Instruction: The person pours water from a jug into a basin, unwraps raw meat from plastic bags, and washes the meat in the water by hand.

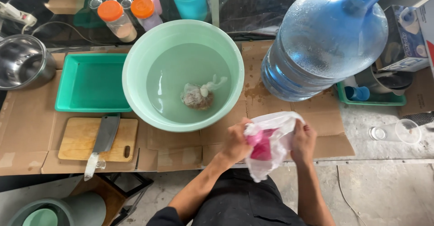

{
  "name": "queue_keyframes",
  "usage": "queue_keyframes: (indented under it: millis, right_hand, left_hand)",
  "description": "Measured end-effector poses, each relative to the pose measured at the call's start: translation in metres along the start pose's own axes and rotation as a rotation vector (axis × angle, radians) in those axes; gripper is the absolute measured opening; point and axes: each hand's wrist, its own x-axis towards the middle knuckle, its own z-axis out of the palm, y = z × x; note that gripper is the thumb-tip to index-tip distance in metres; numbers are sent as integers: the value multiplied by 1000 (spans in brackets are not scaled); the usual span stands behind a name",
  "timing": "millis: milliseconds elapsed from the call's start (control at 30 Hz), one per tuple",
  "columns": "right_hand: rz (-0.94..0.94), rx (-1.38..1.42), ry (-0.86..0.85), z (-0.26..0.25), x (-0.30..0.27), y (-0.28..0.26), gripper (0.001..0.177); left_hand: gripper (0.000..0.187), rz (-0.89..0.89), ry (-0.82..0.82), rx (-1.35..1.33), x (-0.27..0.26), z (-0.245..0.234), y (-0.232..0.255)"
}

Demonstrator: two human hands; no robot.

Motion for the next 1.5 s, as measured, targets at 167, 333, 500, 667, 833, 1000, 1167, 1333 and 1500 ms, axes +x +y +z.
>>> queue_keyframes:
  millis: [167,333,500,667,833,1000,1167,1333,1500]
  right_hand:
    - [-178,-141,72,-40,35,-25,30]
    - [-259,-449,5,-49,53,-24,27]
    - [-180,-681,-23,-28,39,-39,36]
    - [-895,-1161,232,22,14,-78,57]
    - [-884,-838,-33,115,-6,-102,34]
    - [-731,-1003,-618,236,-5,-48,33]
    - [-111,-1482,-811,299,33,26,39]
    - [-197,-1244,-919,330,72,87,71]
    - [-124,-1273,-983,369,60,78,69]
  left_hand:
    - [36,-78,-98,-6,45,72,12]
    - [66,-72,-274,138,65,75,17]
    - [63,46,-228,137,61,7,-1]
    - [58,-98,-3,460,78,-81,-81]
    - [72,-51,-111,765,98,-139,-157]
    - [67,-215,-474,847,109,-142,-176]
    - [56,-92,-421,968,115,-154,-213]
    - [57,-233,-452,761,111,-199,-231]
    - [53,-295,-561,456,115,-233,-261]
